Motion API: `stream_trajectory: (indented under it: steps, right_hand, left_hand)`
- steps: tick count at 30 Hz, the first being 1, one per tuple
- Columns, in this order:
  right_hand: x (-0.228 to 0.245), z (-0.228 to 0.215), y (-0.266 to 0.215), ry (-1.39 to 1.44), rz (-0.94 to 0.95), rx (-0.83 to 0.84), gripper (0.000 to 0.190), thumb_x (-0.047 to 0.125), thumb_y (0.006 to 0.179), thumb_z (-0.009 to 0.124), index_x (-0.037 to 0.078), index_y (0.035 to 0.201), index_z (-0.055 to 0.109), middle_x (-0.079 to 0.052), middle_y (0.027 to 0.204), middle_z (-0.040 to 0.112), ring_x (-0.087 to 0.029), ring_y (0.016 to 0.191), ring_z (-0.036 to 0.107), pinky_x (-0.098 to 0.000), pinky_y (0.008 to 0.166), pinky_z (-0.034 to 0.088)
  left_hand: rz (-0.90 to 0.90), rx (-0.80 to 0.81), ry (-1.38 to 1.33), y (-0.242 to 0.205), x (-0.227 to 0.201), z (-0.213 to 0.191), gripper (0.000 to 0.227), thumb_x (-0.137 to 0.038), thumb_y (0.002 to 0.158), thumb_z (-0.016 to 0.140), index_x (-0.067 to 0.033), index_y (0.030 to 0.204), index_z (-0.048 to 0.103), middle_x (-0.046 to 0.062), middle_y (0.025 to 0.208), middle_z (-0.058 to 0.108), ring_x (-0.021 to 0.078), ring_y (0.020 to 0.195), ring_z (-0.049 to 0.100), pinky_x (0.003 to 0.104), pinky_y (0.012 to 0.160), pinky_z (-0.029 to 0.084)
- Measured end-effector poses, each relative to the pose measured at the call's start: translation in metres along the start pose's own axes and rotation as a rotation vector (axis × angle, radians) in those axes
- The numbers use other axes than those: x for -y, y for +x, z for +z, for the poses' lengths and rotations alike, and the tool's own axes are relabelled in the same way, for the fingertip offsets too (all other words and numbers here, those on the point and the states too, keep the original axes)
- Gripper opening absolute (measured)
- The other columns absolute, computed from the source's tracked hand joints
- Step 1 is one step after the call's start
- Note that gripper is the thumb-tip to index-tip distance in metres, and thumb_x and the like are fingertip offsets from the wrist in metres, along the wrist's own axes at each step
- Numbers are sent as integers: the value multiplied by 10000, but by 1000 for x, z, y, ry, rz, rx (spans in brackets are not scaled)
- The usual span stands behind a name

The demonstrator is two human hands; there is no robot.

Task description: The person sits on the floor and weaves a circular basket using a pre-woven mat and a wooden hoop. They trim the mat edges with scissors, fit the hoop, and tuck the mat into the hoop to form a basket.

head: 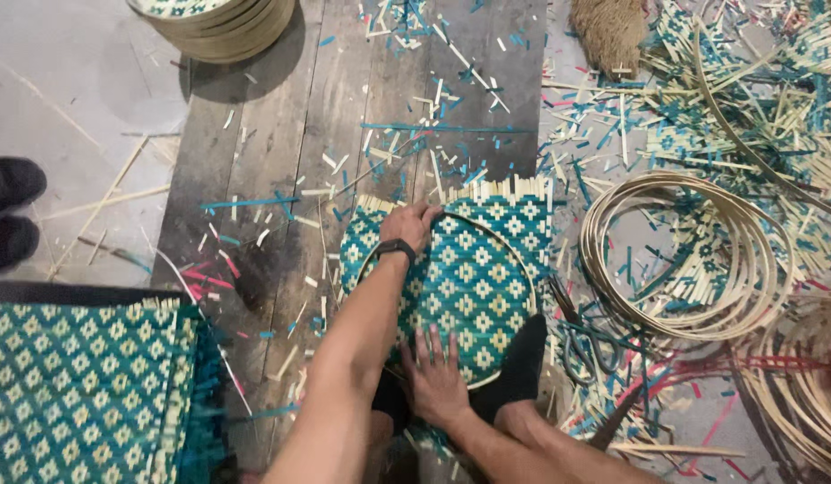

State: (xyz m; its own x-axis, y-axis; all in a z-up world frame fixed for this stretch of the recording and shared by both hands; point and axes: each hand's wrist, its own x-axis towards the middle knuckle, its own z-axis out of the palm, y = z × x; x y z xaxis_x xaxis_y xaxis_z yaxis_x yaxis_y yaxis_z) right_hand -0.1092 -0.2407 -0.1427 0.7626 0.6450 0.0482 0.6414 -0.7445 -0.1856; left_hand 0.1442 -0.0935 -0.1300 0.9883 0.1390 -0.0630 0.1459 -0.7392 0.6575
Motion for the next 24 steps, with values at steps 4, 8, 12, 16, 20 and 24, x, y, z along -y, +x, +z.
stream_trajectory:
  steps: [4, 8, 12, 16, 20, 24]
  right_hand:
    - [-3, 28, -1, -99, -5, -253, 589, 358, 955, 642, 74, 1461, 540, -206, 1501, 459, -423, 1430, 396, -584, 1202, 247]
    - [5, -2, 6, 56, 62, -296, 536, 333, 892, 687, 79, 1359, 619, -190, 1425, 530, -386, 1355, 481, -548, 1116, 345]
    - [-34, -52, 38, 402, 5, -218, 436, 307, 751, 751, 82, 1118, 680, -165, 1154, 667, -395, 1106, 604, -516, 908, 439]
    - [-147, -80, 125, 240, 307, -256, 362, 171, 850, 680, 20, 1179, 664, -192, 1157, 695, -427, 1134, 639, -539, 1040, 445]
    - [-224, -61, 176, 383, 156, -166, 317, 275, 994, 614, 52, 1185, 731, -177, 1153, 735, -376, 1091, 667, -453, 980, 505]
    - [-245, -36, 183, 516, 386, 47, 275, 304, 1009, 613, 114, 1117, 779, -186, 1040, 749, -359, 1002, 702, -414, 881, 553]
  left_hand:
    - [-22, 20, -27, 10, 0, 2, 415, -522, 951, 565, -168, 996, 778, 163, 979, 747, 391, 961, 681, 526, 823, 517]
    - [-107, 123, 46, 14, -6, -3, 440, -536, 925, 610, -138, 1014, 776, 176, 1010, 741, 381, 996, 680, 511, 872, 522]
    - [-46, 159, 168, 26, -7, 6, 408, -506, 917, 640, -150, 1009, 819, 161, 1073, 749, 370, 1045, 679, 492, 931, 530]
    - [-26, 157, 51, 30, -5, 8, 374, -479, 907, 626, -198, 1074, 808, 175, 1053, 748, 376, 1027, 688, 490, 917, 538]
    - [-25, 226, 41, 22, 2, 9, 401, -484, 964, 537, -210, 1094, 799, 186, 1069, 741, 396, 1026, 687, 504, 916, 533]
    - [-144, 283, 26, 29, 5, 19, 467, -521, 970, 470, -212, 1131, 781, 199, 1085, 742, 397, 1048, 691, 506, 946, 520]
